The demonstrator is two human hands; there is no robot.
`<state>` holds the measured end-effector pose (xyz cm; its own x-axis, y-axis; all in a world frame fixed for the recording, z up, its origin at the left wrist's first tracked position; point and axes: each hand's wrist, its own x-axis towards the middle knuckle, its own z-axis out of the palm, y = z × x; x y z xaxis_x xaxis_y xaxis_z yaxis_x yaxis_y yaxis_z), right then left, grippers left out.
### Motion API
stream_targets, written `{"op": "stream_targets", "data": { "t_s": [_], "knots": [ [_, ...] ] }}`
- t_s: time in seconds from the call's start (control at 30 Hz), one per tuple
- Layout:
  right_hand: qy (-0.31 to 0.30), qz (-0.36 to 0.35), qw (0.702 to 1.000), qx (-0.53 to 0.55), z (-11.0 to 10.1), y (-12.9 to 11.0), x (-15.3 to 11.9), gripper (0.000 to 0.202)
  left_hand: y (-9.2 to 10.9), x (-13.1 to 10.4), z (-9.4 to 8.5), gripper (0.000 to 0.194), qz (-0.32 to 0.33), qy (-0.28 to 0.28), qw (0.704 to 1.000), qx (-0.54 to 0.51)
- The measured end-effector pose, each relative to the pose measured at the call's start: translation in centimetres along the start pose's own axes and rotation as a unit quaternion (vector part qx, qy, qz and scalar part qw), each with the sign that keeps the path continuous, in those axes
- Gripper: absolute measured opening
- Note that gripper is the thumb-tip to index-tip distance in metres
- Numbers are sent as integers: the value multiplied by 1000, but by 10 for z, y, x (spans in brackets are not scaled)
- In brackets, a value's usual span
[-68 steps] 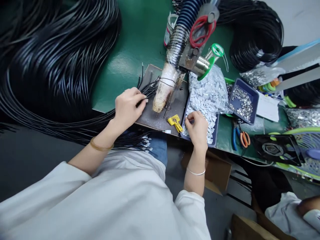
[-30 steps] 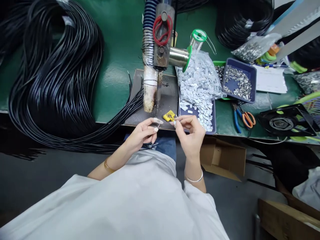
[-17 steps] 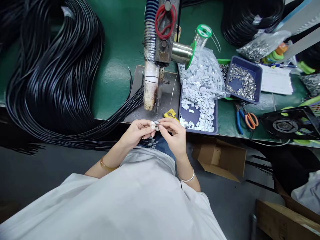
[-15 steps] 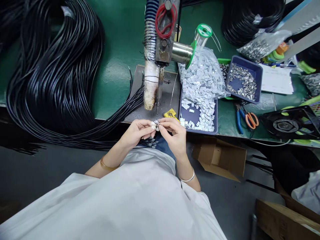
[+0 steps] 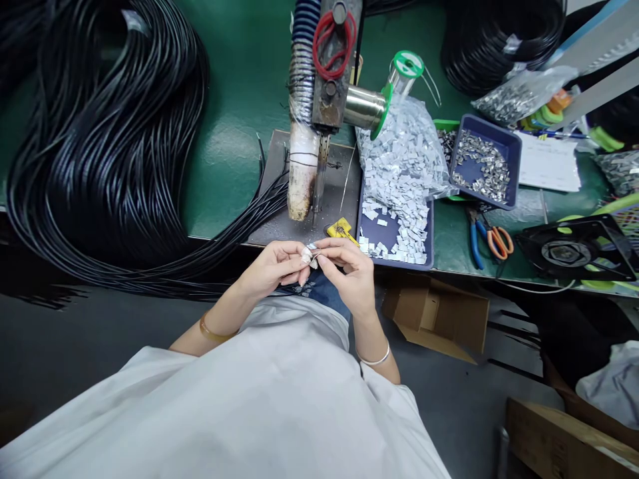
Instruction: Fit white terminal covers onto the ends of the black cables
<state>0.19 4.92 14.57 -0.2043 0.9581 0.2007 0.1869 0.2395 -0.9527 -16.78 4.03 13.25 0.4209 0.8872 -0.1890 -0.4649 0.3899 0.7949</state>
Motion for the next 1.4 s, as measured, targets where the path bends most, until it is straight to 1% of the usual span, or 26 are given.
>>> {"op": "stream_targets", "data": {
  "t_s": [0.03, 0.1, 0.17, 0.2, 0.23, 0.27, 0.3, 0.37, 0.43, 0.47, 0.53, 0.6, 0.63, 0.67, 0.73, 0.8, 0.83, 0.9, 0.97, 1.07, 1.1, 1.17, 1.23, 1.3, 1.33, 1.4],
  "knots": [
    [2, -15, 1000, -17, 0, -2, -1, 8, 0, 0, 0, 31, 4, 0, 1000, 3],
    [17, -68, 994, -84, 2, -5, -4, 10, 0, 0, 1, 31, 13, 4, 1000, 18],
    [32, -141, 975, -171, 3, -7, -6, 15, 0, 0, 3, 33, 14, 7, 999, 41],
    [37, -171, 964, -201, 3, -7, -6, 17, 0, 0, 3, 33, 14, 6, 999, 52],
    [41, -185, 959, -211, 4, -6, -6, 18, 1, -1, 4, 34, 14, 6, 998, 62],
    [40, -180, 963, -199, 4, -4, -5, 17, 1, -1, 4, 34, 14, 7, 997, 69],
    [37, -156, 973, -167, 3, 0, -3, 14, 1, -2, 4, 33, 18, 10, 997, 73],
    [33, -82, 993, -72, 2, 7, 3, 8, 0, -2, 3, 30, 32, 28, 996, 75],
    [33, -25, 999, 1, 2, 12, 7, 6, -2, -1, 1, 28, 50, 54, 995, 67],
    [43, -16, 999, 14, 2, 13, 8, 6, -3, 0, 0, 27, 58, 68, 994, 63],
    [83, -36, 996, -8, 3, 10, 8, 7, -5, 3, -2, 27, 64, 97, 992, 54],
    [124, -93, 986, -65, 5, 3, 5, 13, -6, 7, -1, 27, 67, 119, 990, 42],
    [135, -130, 977, -100, 5, 0, 3, 16, -6, 9, -1, 25, 72, 130, 988, 37],
    [135, -167, 967, -136, 6, -3, 1, 18, -5, 11, 0, 23, 81, 141, 986, 31],
    [115, -230, 946, -196, 8, -6, -1, 21, -4, 15, 2, 19, 106, 161, 981, 27],
    [94, -257, 936, -221, 8, -4, -1, 23, -2, 17, 4, 18, 123, 180, 976, 30],
    [95, -255, 937, -219, 8, -2, -1, 24, -1, 18, 4, 17, 127, 186, 974, 34],
    [121, -242, 942, -198, 7, 3, -2, 23, 0, 18, 5, 16, 127, 194, 972, 37],
    [142, -244, 942, -183, 6, 7, -3, 22, 1, 18, 5, 15, 122, 188, 974, 32],
    [115, -283, 931, -201, 8, 11, -5, 23, 2, 17, 6, 15, 118, 169, 978, 23],
    [111, -285, 929, -207, 8, 12, -5, 23, 2, 17, 6, 14, 119, 166, 979, 23],
    [125, -259, 937, -198, 10, 13, -3, 21, 1, 17, 5, 12, 121, 168, 978, 27],
    [138, -202, 955, -166, 10, 13, 0, 17, 0, 17, 5, 10, 121, 177, 976, 31],
    [128, -166, 967, -143, 9, 14, 3, 14, 0, 17, 5, 9, 118, 185, 975, 32],
    [121, -166, 968, -142, 8, 14, 4, 14, 0, 17, 5, 9, 117, 189, 975, 31],
    [110, -193, 962, -158, 6, 14, 5, 16, 1, 18, 6, 10, 116, 195, 973, 29]
  ]
}}
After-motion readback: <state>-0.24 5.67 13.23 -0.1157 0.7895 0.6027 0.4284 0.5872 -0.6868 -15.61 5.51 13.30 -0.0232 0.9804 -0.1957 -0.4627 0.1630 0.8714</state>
